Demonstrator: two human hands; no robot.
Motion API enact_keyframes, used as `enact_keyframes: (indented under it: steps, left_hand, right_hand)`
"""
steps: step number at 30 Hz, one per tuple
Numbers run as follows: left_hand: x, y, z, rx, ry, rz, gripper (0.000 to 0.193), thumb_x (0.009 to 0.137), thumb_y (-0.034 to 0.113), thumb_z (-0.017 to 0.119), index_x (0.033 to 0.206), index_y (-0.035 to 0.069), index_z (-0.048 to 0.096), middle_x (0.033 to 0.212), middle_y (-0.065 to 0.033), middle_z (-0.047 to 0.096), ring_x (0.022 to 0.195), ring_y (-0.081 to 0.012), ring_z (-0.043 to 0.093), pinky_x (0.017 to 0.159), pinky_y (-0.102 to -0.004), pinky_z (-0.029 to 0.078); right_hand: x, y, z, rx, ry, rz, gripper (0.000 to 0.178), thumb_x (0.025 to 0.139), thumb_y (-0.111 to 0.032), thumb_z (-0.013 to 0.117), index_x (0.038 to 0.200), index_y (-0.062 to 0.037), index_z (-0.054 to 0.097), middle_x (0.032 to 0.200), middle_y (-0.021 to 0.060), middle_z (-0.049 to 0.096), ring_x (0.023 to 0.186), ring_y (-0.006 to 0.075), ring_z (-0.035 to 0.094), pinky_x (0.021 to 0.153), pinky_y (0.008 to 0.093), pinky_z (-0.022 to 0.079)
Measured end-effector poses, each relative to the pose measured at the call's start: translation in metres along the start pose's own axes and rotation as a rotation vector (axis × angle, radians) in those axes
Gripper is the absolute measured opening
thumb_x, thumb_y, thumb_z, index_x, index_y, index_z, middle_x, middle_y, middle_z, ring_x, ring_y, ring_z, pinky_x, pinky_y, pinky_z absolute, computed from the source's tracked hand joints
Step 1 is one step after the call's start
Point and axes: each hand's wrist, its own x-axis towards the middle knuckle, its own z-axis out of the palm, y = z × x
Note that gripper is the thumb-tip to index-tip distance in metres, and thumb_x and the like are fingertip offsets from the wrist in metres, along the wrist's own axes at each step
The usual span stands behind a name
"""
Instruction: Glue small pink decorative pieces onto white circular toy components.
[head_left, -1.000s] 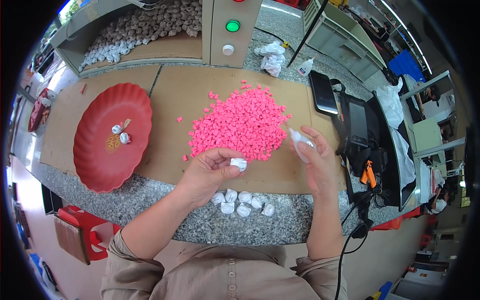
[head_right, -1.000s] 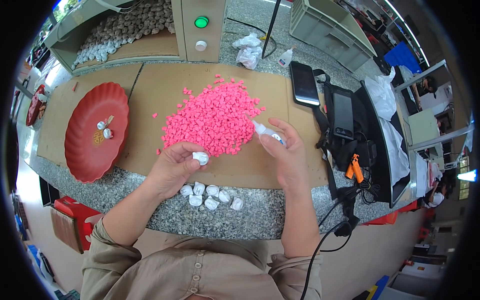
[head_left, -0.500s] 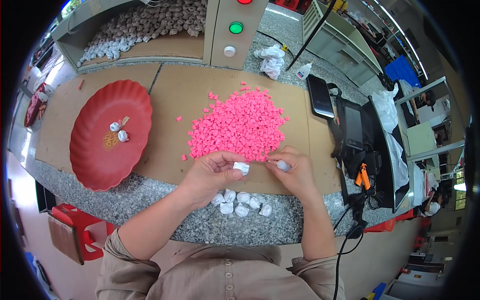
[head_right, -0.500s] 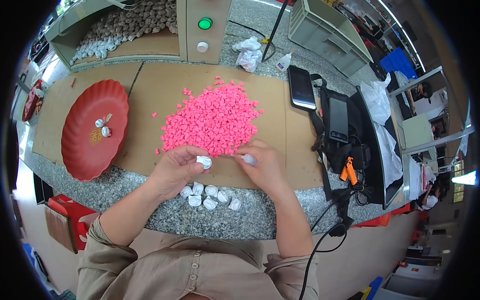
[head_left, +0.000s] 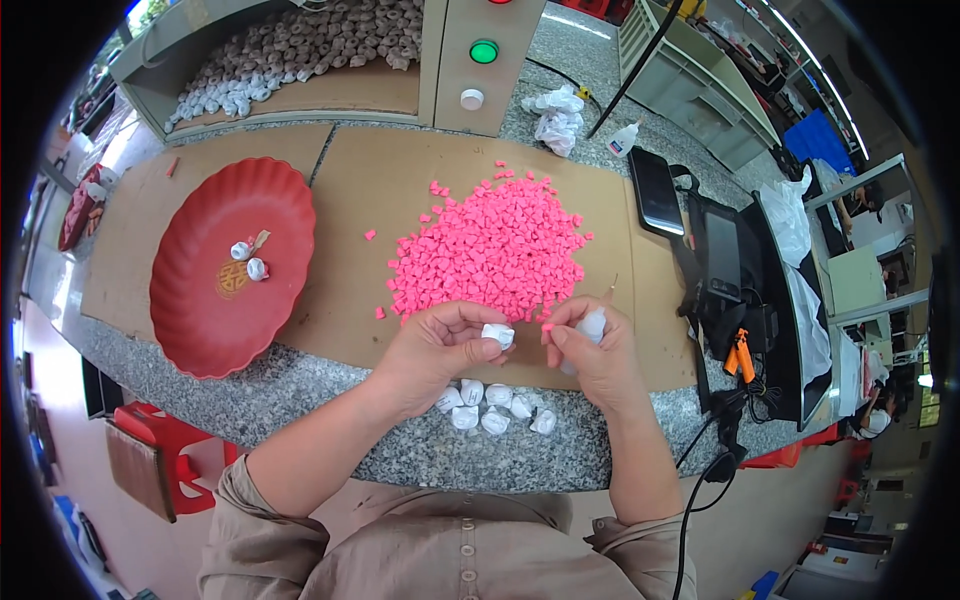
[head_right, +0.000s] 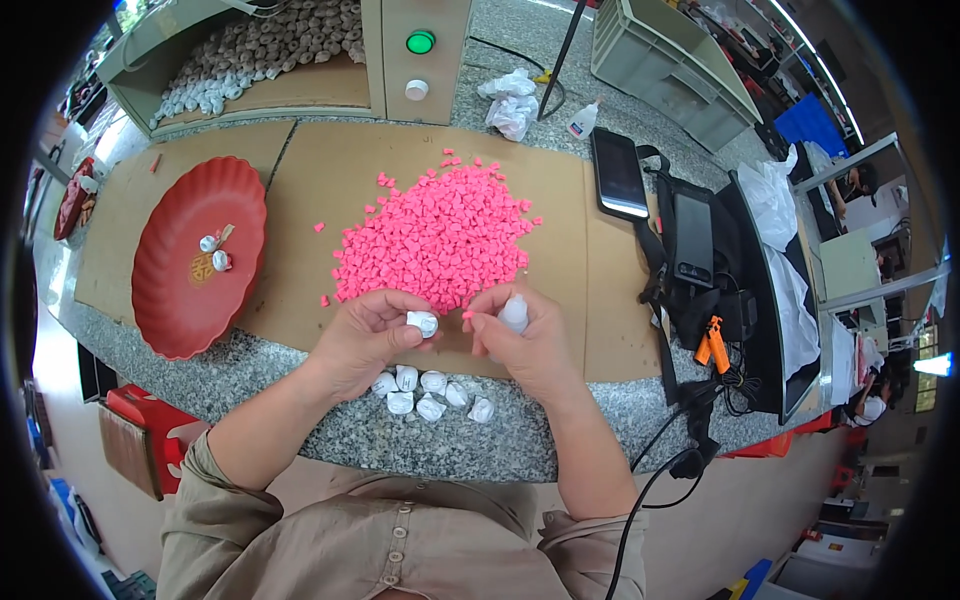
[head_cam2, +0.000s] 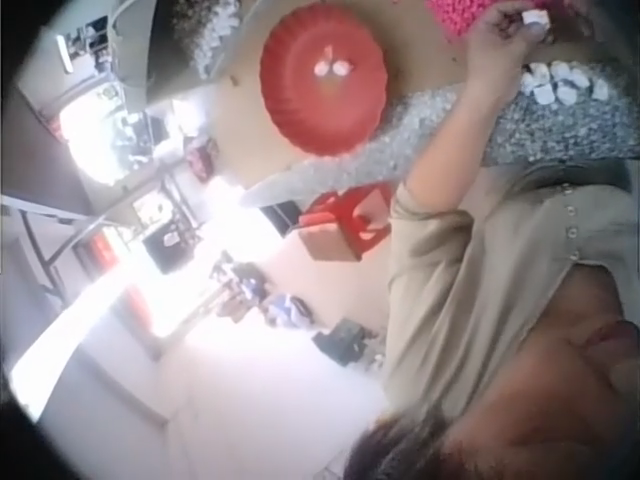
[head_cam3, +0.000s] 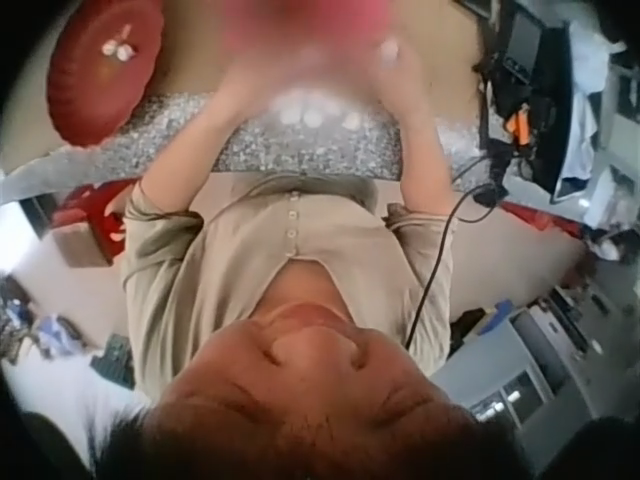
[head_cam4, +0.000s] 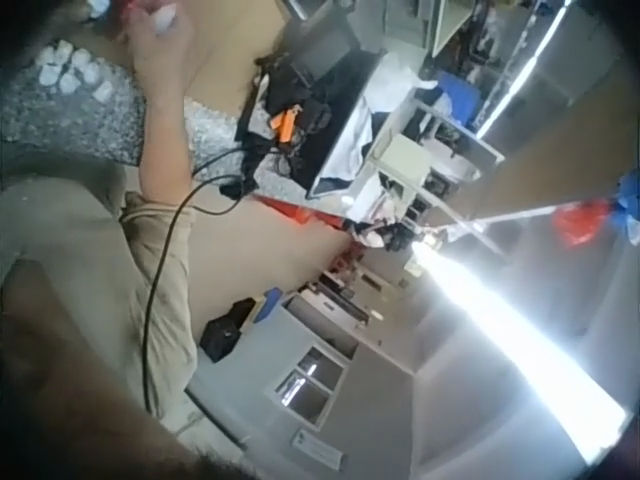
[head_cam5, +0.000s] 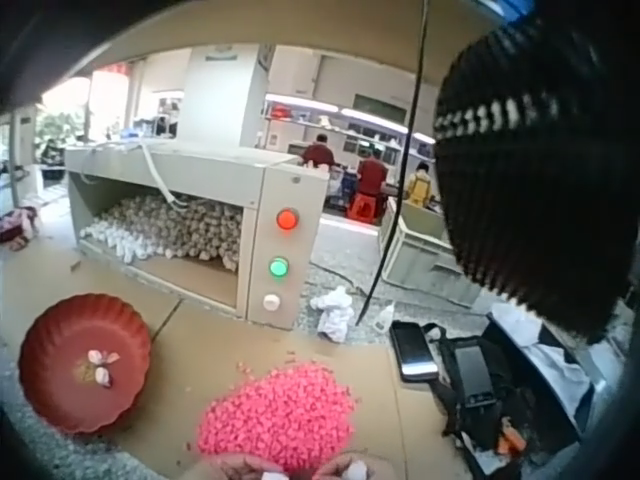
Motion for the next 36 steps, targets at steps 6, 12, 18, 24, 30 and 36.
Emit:
enact_keyframes:
  steps: [6,12,18,24,30,36]
  left_hand:
    - [-0.002,0.000,-0.001,-0.002,-0.019,0.053,0.022,0.076,-0.006,0.054,0.097,0.000,0.053,0.090,-0.0074,0.058,0.082,-0.0133,0.057,0.075,-0.0250,0.047]
    - [-0.002,-0.002,0.000,0.064,0.004,0.099,0.022,0.075,-0.008,0.054,0.096,-0.001,0.051,0.090,-0.0089,0.057,0.085,-0.0147,0.056,0.076,-0.0260,0.047]
    - [-0.002,-0.004,0.000,0.075,0.025,0.114,0.022,0.075,-0.007,0.054,0.096,-0.001,0.051,0.091,-0.0085,0.057,0.086,-0.0143,0.056,0.076,-0.0256,0.047]
    - [-0.002,-0.005,0.000,0.109,0.048,0.137,0.020,0.076,-0.006,0.054,0.095,0.000,0.052,0.089,-0.0084,0.058,0.082,-0.0136,0.057,0.072,-0.0246,0.048]
    - [-0.002,-0.004,0.001,0.084,0.075,0.145,0.015,0.077,-0.004,0.055,0.092,-0.001,0.055,0.084,-0.0099,0.060,0.076,-0.0137,0.058,0.069,-0.0249,0.049]
    - [-0.001,-0.001,0.001,0.036,0.118,0.081,0.012,0.077,-0.001,0.057,0.089,-0.001,0.058,0.085,-0.0110,0.061,0.078,-0.0149,0.059,0.072,-0.0267,0.049]
  right_hand:
    - [-0.006,0.009,0.024,0.156,-0.067,0.146,0.008,0.078,-0.004,0.056,0.085,0.0007,0.056,0.072,0.0056,0.057,0.053,0.0082,0.051,0.048,0.0202,0.041]
    - [-0.006,0.013,0.028,0.155,0.049,0.150,0.006,0.077,-0.005,0.058,0.081,-0.0005,0.056,0.069,0.0072,0.058,0.050,0.0105,0.051,0.046,0.0211,0.042]
    - [-0.009,0.012,0.037,-0.042,0.113,0.103,0.007,0.079,-0.007,0.056,0.082,-0.0012,0.054,0.069,0.0051,0.056,0.055,0.0086,0.051,0.049,0.0202,0.042]
    - [-0.007,0.017,0.039,-0.045,0.120,0.095,0.007,0.080,-0.008,0.055,0.082,-0.0013,0.053,0.069,0.0036,0.056,0.056,0.0072,0.051,0.050,0.0193,0.041]
    - [-0.007,0.016,0.041,-0.163,0.116,0.009,0.008,0.079,-0.009,0.058,0.082,-0.0023,0.056,0.067,0.0017,0.055,0.055,0.0044,0.049,0.047,0.0172,0.040]
    - [-0.001,0.013,0.033,-0.029,0.045,0.077,0.008,0.078,-0.007,0.059,0.081,-0.0006,0.057,0.066,0.0008,0.056,0.053,0.0038,0.049,0.046,0.0168,0.039]
